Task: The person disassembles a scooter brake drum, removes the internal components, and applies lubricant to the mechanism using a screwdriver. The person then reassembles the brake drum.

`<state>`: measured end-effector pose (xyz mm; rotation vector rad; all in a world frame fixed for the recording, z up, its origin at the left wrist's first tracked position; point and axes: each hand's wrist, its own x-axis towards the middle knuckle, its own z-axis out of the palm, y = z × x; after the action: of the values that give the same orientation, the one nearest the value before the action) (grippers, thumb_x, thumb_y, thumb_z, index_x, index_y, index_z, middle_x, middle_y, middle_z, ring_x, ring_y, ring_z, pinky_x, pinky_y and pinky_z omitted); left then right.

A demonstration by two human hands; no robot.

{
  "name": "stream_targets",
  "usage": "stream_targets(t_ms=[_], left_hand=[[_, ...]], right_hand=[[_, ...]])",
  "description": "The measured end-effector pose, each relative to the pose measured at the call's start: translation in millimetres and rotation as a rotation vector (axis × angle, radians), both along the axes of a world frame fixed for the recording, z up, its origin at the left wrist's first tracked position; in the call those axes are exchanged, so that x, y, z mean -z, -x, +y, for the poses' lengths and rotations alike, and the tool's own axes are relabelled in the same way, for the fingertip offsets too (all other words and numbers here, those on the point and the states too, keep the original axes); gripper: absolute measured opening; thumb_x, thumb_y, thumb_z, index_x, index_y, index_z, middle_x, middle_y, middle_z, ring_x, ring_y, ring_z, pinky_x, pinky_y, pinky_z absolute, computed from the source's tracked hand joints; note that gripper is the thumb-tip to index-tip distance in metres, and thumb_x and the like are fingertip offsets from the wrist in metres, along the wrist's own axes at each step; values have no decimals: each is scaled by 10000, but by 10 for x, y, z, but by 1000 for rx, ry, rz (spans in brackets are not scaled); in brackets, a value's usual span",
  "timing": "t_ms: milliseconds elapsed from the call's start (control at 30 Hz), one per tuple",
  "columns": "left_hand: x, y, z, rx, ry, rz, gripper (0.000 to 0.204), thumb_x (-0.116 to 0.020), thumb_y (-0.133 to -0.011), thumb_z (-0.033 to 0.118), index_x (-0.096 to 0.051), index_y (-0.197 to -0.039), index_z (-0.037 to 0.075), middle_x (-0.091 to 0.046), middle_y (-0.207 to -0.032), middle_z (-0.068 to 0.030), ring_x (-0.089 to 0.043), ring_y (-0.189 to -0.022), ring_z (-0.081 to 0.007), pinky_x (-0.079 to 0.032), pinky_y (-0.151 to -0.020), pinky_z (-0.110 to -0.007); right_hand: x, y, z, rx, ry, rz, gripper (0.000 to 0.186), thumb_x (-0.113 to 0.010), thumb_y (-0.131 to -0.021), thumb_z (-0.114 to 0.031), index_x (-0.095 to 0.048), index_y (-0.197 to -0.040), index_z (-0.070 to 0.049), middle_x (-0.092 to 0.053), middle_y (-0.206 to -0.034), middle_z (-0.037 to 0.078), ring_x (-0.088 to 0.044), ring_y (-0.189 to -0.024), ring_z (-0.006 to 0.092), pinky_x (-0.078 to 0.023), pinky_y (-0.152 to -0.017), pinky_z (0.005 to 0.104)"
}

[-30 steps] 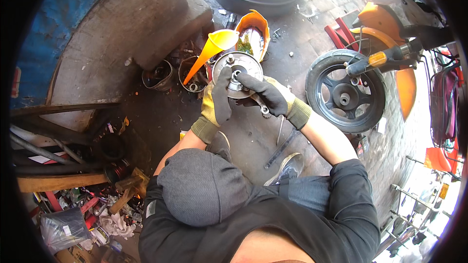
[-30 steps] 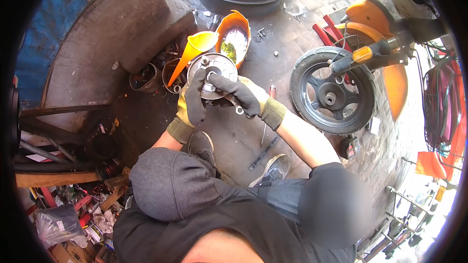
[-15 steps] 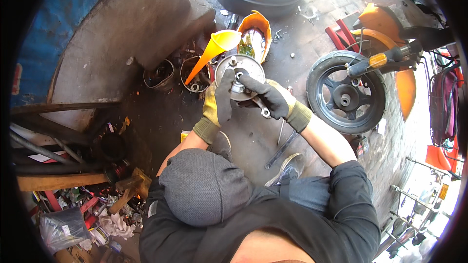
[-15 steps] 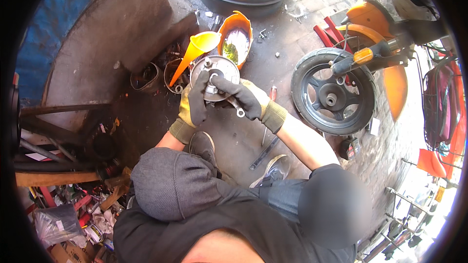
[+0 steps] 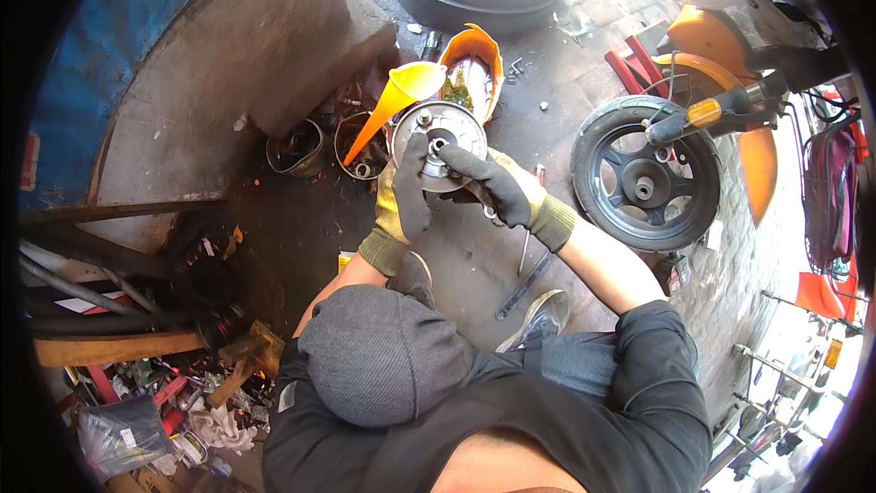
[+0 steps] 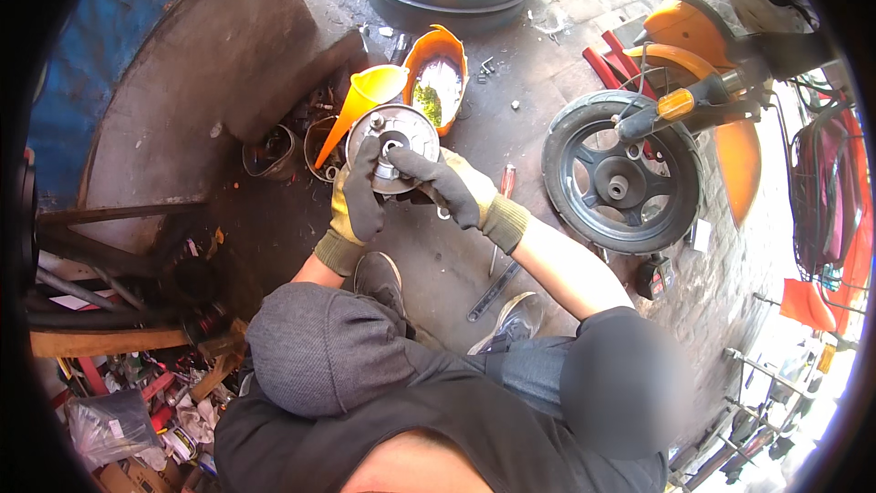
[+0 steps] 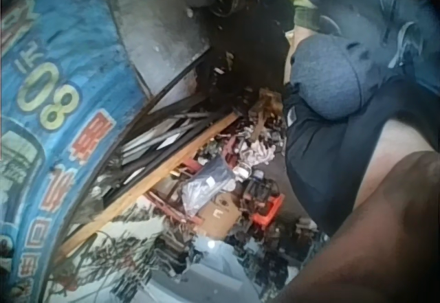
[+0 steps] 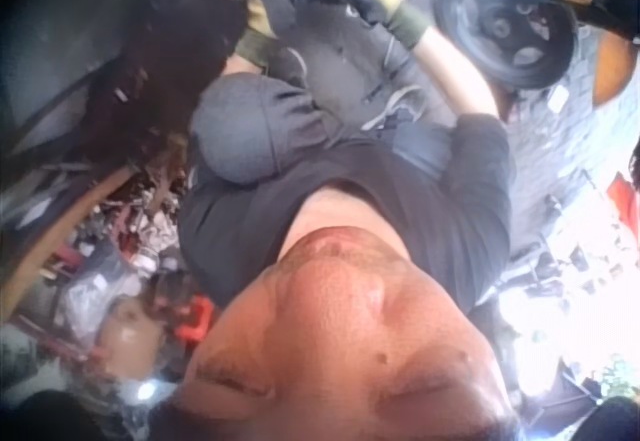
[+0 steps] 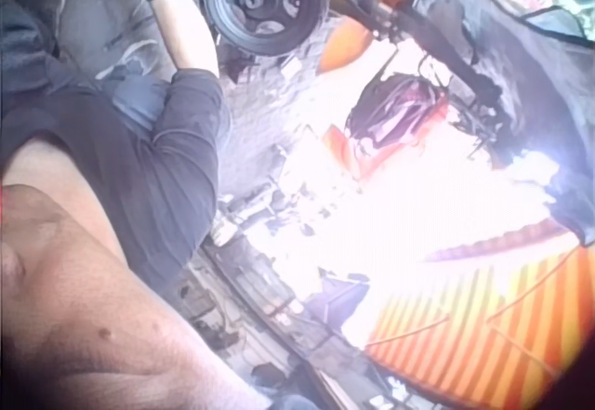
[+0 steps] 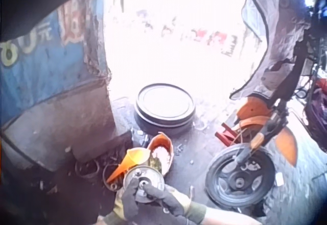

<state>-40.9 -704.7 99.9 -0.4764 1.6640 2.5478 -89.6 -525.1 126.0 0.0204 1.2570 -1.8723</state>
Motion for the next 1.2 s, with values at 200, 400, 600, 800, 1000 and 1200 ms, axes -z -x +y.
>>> stream_targets(t_ms=[200,400,600,800,1000,1200], left_hand=[[86,-48,-44,35,216,222,499,-514,-1164,356,-606,-1455,-39,-721,-1346,-131,-715,-1189,-201,-576,-1019,-329],[-36,10,-169,184,451,413,420,-533,-1152,274,-654,-1380,-57,-748,-1265,-150,-703,-1194,-212,-553,-1035,-364],[-245,58,-287,130,190,95,369,-705,-1073,253,-686,-1328,-14,-728,-1282,-87,-684,-1152,-165,-550,-1042,-333],[-205,148,-388,3,116,66,258,-794,-1026,222,-762,-1190,25,-768,-1095,-8,-701,-948,-74,-578,-827,-249],[-246,151,-385,98,327,-10,299,-829,-987,207,-766,-1194,0,-772,-1077,-20,-699,-952,-80,-587,-833,-267],[-347,171,-394,156,214,-29,331,-862,-947,177,-765,-1199,-14,-779,-1077,-48,-711,-943,-98,-597,-826,-270]], right_hand=[[-93,-1,-44,29,-20,-22,577,-728,-1044,-438,-605,-1439,-36,-731,-1260,65,-740,-1070,140,-642,-873,316],[-412,65,73,-94,-323,134,664,-789,-924,-550,-642,-1350,-62,-744,-1030,33,-694,-749,86,-562,-615,233],[-619,40,150,-222,-366,245,640,-826,-900,-498,-644,-1344,-75,-737,-1011,29,-692,-771,107,-564,-653,252],[-421,-64,265,-191,-115,-29,336,-655,-1081,-310,-683,-1306,-63,-740,-985,74,-699,-801,89,-563,-675,228],[-142,-45,300,-365,-465,34,250,-636,-1064,-323,-722,-1198,-130,-678,-755,-9,-576,-571,57,-465,-509,242],[-140,-135,269,-354,-558,89,202,-636,-1021,-333,-706,-1038,-144,-620,-657,-16,-502,-490,79,-403,-449,274]])
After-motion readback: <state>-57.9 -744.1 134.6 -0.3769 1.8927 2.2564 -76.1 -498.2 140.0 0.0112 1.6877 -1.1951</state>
